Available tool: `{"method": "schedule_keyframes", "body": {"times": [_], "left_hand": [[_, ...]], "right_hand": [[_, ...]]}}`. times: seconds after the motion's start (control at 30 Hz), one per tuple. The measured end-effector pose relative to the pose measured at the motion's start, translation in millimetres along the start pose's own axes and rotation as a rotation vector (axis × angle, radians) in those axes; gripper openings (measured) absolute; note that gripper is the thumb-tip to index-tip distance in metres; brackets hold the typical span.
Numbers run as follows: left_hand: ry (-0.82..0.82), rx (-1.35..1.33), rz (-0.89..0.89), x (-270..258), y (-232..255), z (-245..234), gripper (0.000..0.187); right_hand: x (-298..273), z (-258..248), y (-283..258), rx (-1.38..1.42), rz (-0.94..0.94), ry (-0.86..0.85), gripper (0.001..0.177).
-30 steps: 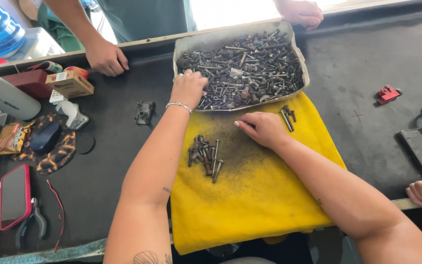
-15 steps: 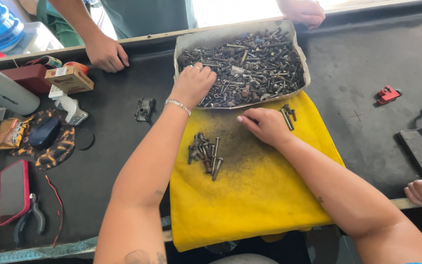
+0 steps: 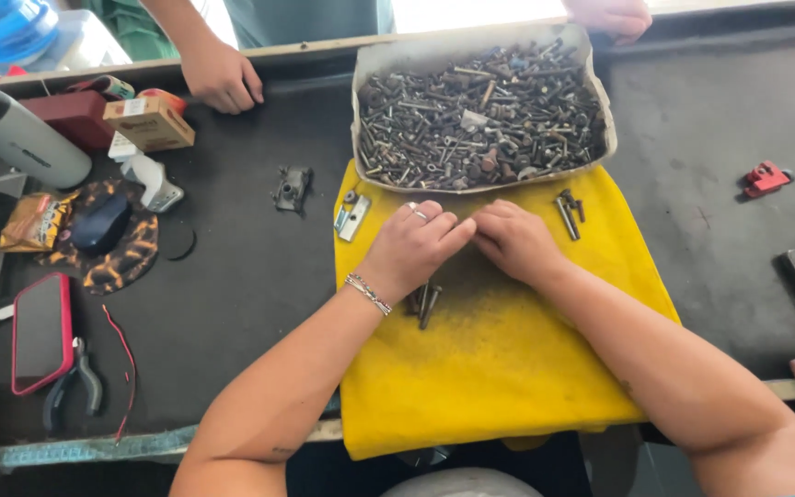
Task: The person sorts small metal fasteners from a large container onto a yellow cloth on a workbench. They pick up individual fasteners, inspect them, and place them into small piles on the cloth.
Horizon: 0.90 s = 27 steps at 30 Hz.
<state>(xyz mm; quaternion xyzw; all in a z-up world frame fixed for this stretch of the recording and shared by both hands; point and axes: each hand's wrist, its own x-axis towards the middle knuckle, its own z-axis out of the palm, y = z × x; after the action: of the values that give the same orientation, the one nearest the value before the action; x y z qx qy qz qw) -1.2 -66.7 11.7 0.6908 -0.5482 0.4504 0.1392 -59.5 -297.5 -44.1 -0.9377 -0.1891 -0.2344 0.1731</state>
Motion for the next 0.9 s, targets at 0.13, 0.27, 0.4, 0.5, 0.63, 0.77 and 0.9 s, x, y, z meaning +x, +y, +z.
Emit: {"method": "schedule_keyframes", "body": {"times": [0.13, 0.27, 0.4, 0.5, 0.63, 0.77, 0.9], "left_hand": [[0.049, -0.158, -0.086, 1.8, -15.6, -2.6, 0.019], [0.039, -0.167, -0.259, -29.9, -44.6, 22.7, 0.029], [-0.033, -0.011, -0.418, -47.1, -65.7, 27.7, 0.041], [-0.068, -0.038, -0.461, -55.9, -67.5, 36.4, 0.039], [-0.092, -0.015, -0.432, -64.0, -64.1, 49.1, 0.041], [-0.131, -0.008, -0.417, -66.6, -66.3, 56.1, 0.047], [-0.144, -0.026, -0.418, -66.8, -65.3, 54.4, 0.048]], "right_hand": [[13.3, -14.3, -24.1, 0.177, 0.113, 0.095, 0.014], [16.5, -26.9, -23.5, 0.369, 0.378, 0.241, 0.017], [12.0, -27.5, -11.1, 0.51, 0.524, 0.29, 0.017], [11.6, -27.2, -10.5, 0.553, 0.487, 0.313, 0.018], [16.0, -26.0, -14.2, 0.459, 0.38, 0.29, 0.017], [20.5, -31.3, -20.6, 0.476, 0.232, 0.323, 0.012], [19.4, -31.5, -17.2, 0.486, 0.185, 0.338, 0.013]]}}
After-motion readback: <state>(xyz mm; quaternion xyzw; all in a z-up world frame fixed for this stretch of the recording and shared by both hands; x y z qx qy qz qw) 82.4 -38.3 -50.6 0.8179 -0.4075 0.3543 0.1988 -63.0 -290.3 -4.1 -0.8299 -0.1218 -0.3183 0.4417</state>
